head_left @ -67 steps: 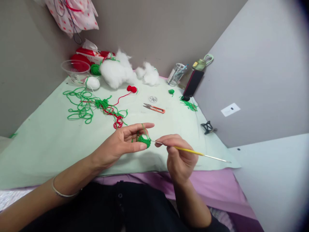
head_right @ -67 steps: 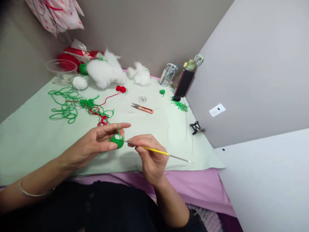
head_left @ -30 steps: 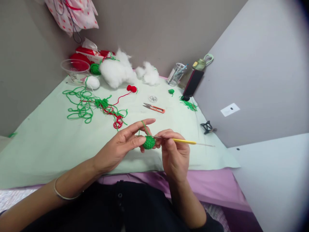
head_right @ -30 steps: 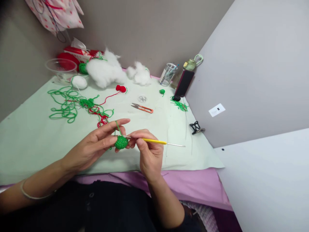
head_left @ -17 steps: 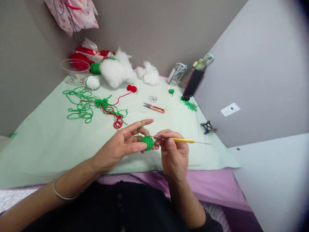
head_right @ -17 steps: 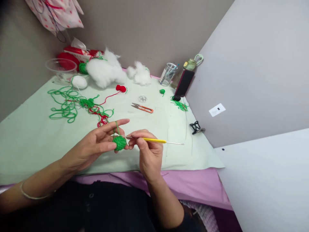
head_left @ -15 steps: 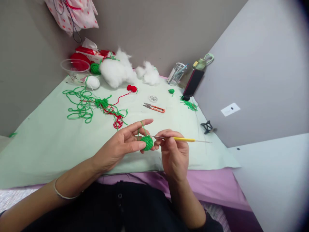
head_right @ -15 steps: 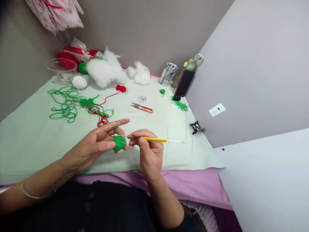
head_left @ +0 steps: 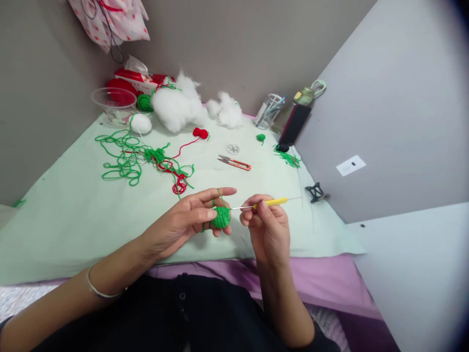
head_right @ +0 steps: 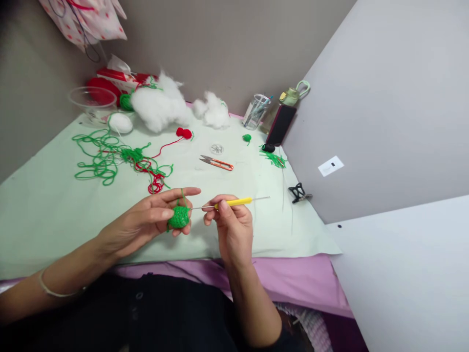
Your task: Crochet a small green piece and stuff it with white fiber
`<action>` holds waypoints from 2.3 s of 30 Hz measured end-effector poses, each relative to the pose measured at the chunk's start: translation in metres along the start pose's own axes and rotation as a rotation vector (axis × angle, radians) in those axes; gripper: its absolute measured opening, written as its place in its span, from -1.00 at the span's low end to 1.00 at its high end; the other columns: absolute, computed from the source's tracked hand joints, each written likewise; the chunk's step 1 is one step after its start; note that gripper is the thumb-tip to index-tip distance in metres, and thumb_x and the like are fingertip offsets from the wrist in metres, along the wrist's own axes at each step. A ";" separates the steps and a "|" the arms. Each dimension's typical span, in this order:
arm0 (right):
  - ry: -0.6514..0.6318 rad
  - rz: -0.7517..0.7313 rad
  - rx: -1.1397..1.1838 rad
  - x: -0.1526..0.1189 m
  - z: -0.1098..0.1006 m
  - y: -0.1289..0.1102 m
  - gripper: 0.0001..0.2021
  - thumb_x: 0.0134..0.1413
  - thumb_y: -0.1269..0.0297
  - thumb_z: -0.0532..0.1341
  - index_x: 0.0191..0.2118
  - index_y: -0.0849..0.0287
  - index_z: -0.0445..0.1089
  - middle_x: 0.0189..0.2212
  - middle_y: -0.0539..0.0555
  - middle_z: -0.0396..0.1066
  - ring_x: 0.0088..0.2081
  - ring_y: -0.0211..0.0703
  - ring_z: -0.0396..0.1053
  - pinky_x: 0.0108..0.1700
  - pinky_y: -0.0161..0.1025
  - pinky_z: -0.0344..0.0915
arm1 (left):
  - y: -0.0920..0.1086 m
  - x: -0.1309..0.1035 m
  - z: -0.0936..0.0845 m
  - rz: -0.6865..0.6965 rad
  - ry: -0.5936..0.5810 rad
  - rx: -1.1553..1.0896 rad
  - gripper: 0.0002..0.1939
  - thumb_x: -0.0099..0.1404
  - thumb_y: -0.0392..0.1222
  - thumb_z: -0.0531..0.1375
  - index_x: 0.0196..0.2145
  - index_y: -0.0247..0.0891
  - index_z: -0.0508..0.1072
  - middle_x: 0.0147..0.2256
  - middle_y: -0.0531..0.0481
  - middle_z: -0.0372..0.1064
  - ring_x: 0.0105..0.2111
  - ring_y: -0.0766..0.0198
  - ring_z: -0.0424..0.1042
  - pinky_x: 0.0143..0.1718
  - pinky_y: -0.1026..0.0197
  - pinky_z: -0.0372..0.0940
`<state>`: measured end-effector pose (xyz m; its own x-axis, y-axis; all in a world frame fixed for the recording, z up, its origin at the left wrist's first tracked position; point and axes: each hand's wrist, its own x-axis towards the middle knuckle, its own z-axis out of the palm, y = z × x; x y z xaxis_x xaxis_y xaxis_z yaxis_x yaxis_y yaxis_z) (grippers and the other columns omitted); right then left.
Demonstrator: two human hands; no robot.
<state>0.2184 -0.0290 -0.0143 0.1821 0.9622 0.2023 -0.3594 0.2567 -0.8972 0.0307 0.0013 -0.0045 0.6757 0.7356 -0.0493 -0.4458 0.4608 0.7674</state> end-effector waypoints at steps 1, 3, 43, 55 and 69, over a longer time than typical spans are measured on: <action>-0.004 0.008 0.009 0.000 0.000 0.000 -0.87 0.20 0.23 0.33 -0.32 0.14 0.58 -0.44 0.02 0.53 -0.51 -0.32 0.38 -0.49 -0.35 0.36 | -0.001 0.000 0.000 0.001 0.003 -0.003 -0.52 0.29 -0.21 0.29 0.17 -0.20 0.51 -0.18 -0.04 0.38 -0.30 0.24 0.51 -0.28 0.22 0.31; -0.007 0.014 0.009 -0.001 -0.001 0.000 -0.87 0.21 0.22 0.32 -0.31 0.12 0.57 -0.44 0.02 0.53 -0.50 -0.32 0.37 -0.49 -0.35 0.34 | -0.001 0.001 0.000 -0.006 0.004 -0.002 -0.53 0.28 -0.20 0.30 0.16 -0.18 0.52 -0.16 -0.05 0.38 -0.29 0.23 0.50 -0.25 0.20 0.31; -0.355 -0.143 -0.190 -0.001 -0.002 -0.008 -0.84 0.38 0.28 0.18 -0.14 0.06 0.53 -0.27 0.05 0.57 -0.30 -0.21 0.47 -0.23 -0.20 0.42 | 0.011 -0.005 0.001 0.300 0.057 0.944 -0.74 0.22 -0.29 0.37 -0.12 -0.19 0.51 -0.20 0.02 0.43 0.06 0.17 0.44 0.11 0.16 0.29; -0.603 -0.414 -0.727 0.000 -0.005 -0.022 -0.82 0.37 0.43 0.15 -0.06 0.10 0.47 -0.20 0.12 0.54 -0.12 -0.14 0.50 -0.07 -0.13 0.45 | 0.006 0.001 -0.004 0.316 0.073 1.047 -0.90 0.23 -0.32 0.34 -0.28 -0.24 0.51 -0.23 0.02 0.45 -0.01 0.20 0.47 0.03 0.21 0.34; -0.411 -0.692 -0.868 -0.012 -0.009 -0.007 -0.74 0.30 0.48 0.19 0.00 0.05 0.48 -0.11 0.16 0.60 -0.10 -0.07 0.55 -0.14 -0.11 0.53 | 0.007 0.001 0.003 0.296 0.184 0.911 -0.60 0.19 -0.20 0.40 0.00 -0.18 0.56 -0.27 0.00 0.43 -0.16 0.20 0.47 -0.05 0.15 0.38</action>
<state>0.2271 -0.0431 -0.0135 -0.2711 0.6404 0.7186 0.4706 0.7395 -0.4814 0.0301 0.0040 0.0021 0.4723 0.8617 0.1854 0.0942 -0.2585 0.9614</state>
